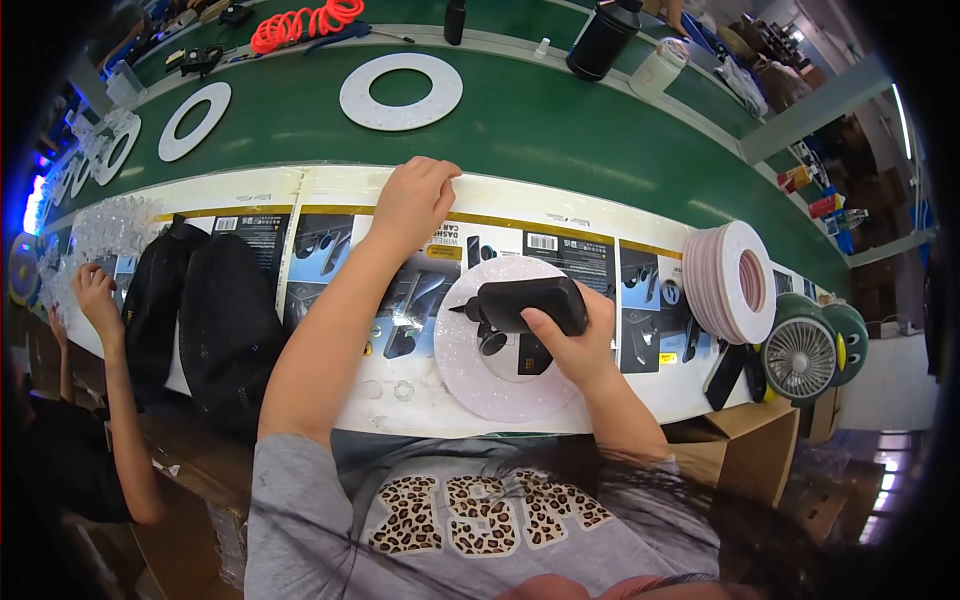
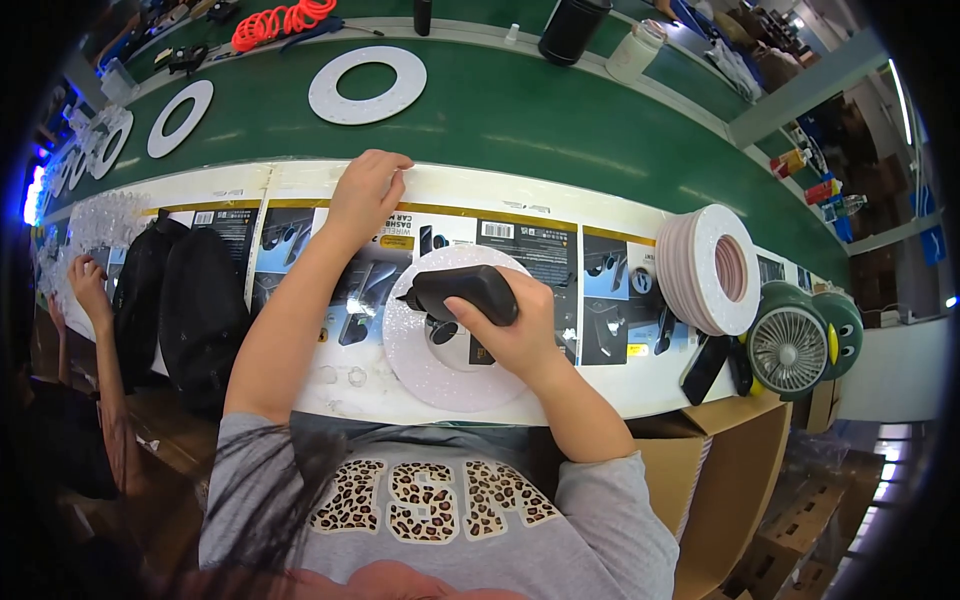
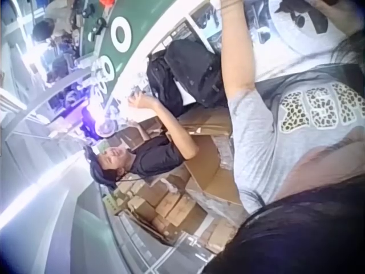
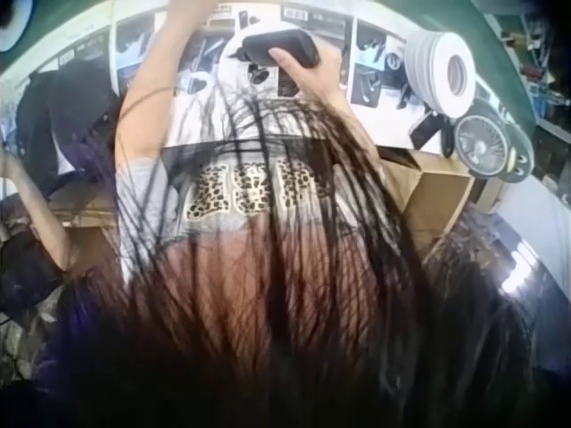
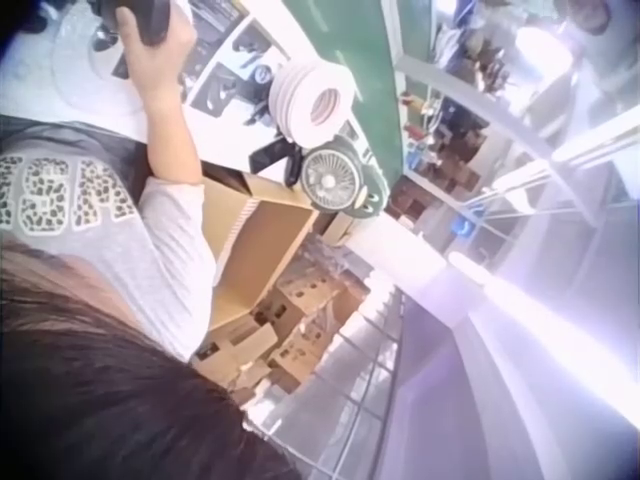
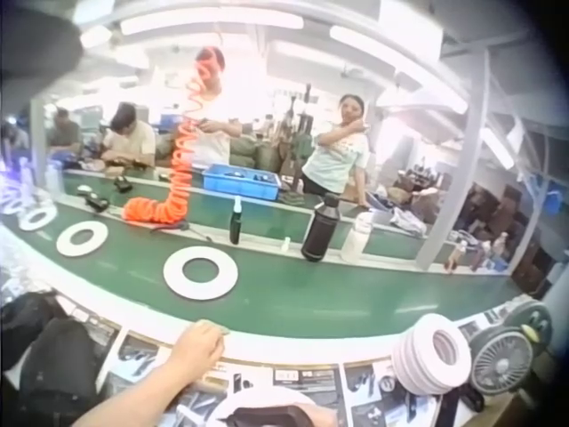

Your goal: Applying a liquid adhesive or sealant to circular lighting fixture components on an assembly line.

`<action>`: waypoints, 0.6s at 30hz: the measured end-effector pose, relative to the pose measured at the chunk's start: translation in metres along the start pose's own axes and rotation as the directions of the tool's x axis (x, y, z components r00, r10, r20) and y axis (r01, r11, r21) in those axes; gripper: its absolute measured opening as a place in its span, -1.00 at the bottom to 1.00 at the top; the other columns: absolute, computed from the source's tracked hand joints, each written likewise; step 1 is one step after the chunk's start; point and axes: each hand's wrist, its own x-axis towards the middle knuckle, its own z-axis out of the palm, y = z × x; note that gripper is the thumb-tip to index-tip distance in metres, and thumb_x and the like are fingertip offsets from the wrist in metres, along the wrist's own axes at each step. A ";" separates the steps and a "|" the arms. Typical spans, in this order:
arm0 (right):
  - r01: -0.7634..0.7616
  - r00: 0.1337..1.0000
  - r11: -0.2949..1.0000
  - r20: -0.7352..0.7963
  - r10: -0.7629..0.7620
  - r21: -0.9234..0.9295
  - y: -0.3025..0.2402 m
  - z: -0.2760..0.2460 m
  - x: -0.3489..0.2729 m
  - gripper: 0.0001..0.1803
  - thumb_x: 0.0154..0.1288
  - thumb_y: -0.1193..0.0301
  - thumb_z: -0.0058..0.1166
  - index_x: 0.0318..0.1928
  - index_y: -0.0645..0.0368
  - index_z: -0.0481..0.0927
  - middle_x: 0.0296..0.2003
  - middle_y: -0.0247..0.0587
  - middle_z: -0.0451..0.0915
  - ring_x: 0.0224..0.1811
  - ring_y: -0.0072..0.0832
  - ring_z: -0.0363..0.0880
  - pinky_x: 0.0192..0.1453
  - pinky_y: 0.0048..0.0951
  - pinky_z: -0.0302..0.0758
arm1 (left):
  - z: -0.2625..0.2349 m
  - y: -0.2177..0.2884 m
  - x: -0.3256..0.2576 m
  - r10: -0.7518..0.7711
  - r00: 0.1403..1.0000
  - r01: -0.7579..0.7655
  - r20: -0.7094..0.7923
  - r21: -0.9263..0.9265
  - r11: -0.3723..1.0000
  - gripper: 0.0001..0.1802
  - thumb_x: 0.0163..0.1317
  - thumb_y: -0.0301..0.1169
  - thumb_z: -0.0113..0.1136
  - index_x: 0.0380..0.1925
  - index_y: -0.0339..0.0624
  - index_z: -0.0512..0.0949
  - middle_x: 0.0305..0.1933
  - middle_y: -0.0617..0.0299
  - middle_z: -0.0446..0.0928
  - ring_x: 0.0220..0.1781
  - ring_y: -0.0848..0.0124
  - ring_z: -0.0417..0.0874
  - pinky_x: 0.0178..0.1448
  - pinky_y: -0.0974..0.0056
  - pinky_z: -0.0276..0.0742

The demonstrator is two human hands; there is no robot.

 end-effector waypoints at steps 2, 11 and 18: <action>0.012 0.999 1.000 -0.039 -0.011 0.023 0.001 0.002 -0.001 -0.74 0.06 0.37 0.33 -0.32 0.31 0.65 -0.44 -0.13 0.64 -0.47 -0.36 0.61 -0.34 -0.47 0.50 | 0.000 0.000 0.000 0.008 1.000 -0.008 -0.004 0.010 1.000 -0.87 0.11 -0.54 0.09 -0.31 -0.22 0.54 -0.33 0.11 0.57 -0.17 0.17 0.56 -0.04 0.13 0.45; 0.028 1.000 1.000 0.009 -0.028 0.008 0.003 0.002 0.001 -0.72 0.13 0.39 0.28 -0.26 0.38 0.61 -0.41 -0.14 0.63 -0.42 -0.49 0.58 -0.29 -0.54 0.48 | 0.000 0.000 -0.001 0.004 1.000 -0.004 -0.007 0.013 1.000 -0.87 0.11 -0.54 0.10 -0.31 -0.21 0.54 -0.34 0.12 0.57 -0.18 0.19 0.56 -0.04 0.14 0.45; 0.039 0.999 0.999 0.020 -0.039 -0.013 0.006 0.003 0.001 -0.72 0.14 0.39 0.28 -0.26 0.39 0.61 -0.42 -0.14 0.63 -0.43 -0.49 0.57 -0.30 -0.55 0.48 | 0.000 0.000 -0.001 0.006 1.000 -0.005 -0.010 0.023 1.000 -0.88 0.11 -0.54 0.10 -0.32 -0.21 0.54 -0.34 0.12 0.57 -0.19 0.19 0.57 -0.05 0.14 0.45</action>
